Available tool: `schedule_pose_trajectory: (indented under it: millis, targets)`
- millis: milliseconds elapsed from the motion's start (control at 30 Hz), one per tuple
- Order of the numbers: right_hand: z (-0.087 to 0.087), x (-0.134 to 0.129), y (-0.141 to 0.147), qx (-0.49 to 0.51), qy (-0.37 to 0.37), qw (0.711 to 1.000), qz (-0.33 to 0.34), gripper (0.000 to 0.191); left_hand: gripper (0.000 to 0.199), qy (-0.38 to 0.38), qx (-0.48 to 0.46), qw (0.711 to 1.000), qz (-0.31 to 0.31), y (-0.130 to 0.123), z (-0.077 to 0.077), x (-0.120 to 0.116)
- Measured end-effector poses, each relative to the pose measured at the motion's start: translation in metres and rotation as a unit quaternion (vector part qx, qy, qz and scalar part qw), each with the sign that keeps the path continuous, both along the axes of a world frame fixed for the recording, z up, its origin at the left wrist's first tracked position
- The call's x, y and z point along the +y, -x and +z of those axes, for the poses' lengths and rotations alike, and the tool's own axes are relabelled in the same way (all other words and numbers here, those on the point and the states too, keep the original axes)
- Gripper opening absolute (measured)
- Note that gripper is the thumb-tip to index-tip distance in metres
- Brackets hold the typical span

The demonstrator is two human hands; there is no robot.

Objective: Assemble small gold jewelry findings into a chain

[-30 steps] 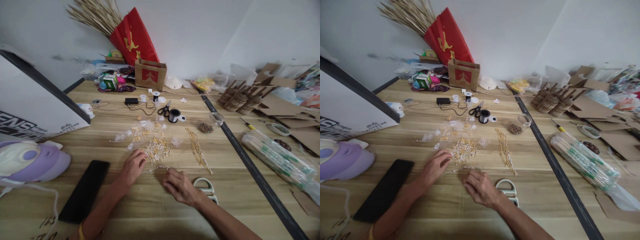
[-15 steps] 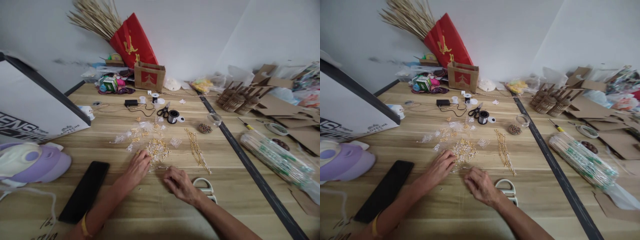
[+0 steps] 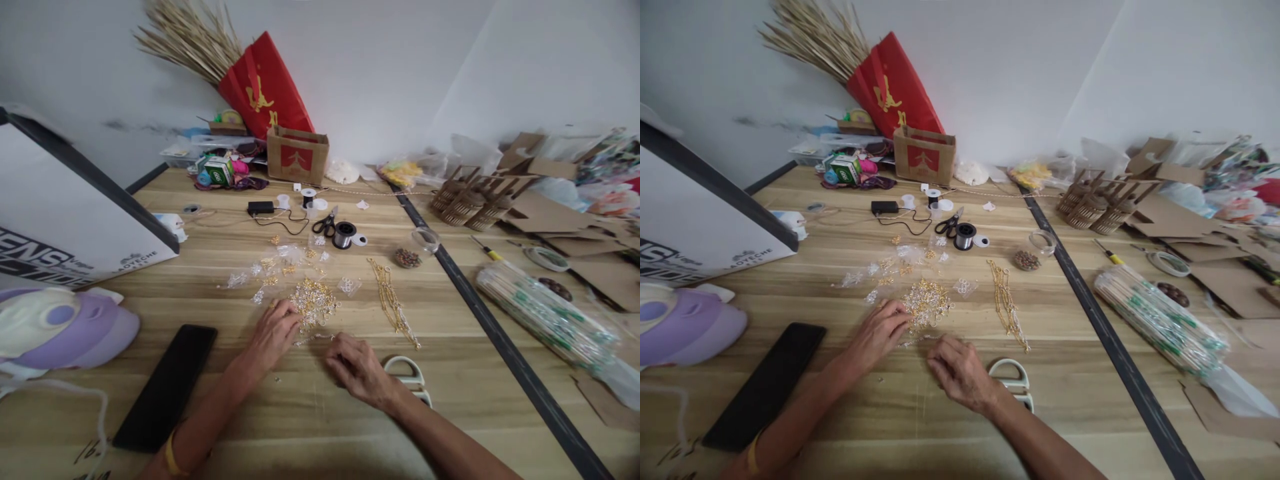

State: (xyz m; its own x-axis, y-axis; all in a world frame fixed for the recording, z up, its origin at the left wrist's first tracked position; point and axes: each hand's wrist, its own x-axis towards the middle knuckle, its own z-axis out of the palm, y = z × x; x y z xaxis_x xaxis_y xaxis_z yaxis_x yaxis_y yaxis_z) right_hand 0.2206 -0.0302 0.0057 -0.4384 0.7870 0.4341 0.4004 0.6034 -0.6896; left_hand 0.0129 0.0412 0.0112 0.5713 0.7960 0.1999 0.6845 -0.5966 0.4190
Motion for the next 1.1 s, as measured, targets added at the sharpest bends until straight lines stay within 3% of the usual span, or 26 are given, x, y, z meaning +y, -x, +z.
schedule_pose_trajectory:
  millis: [300, 567, 767, 1100]
  targets:
    - [-0.006, 0.000, -0.001, -0.005, 0.011, 1.000, -0.007, 0.012, 0.019, 0.006, -0.051, 0.996, 0.067, 0.029, -0.010, 0.019]
    - [-0.007, 0.001, -0.003, -0.002, 0.020, 1.000, -0.006, 0.011, 0.020, 0.035, -0.042, 0.995, 0.079, 0.032, -0.012, 0.020]
    - [-0.008, 0.001, -0.003, -0.012, 0.012, 1.000, -0.010, 0.011, 0.017, 0.024, -0.022, 0.997, 0.064, 0.027, -0.016, 0.016]
    - [-0.008, 0.001, -0.002, -0.015, 0.019, 1.000, -0.010, 0.012, 0.016, 0.046, -0.036, 0.998, 0.031, 0.026, -0.009, 0.013]
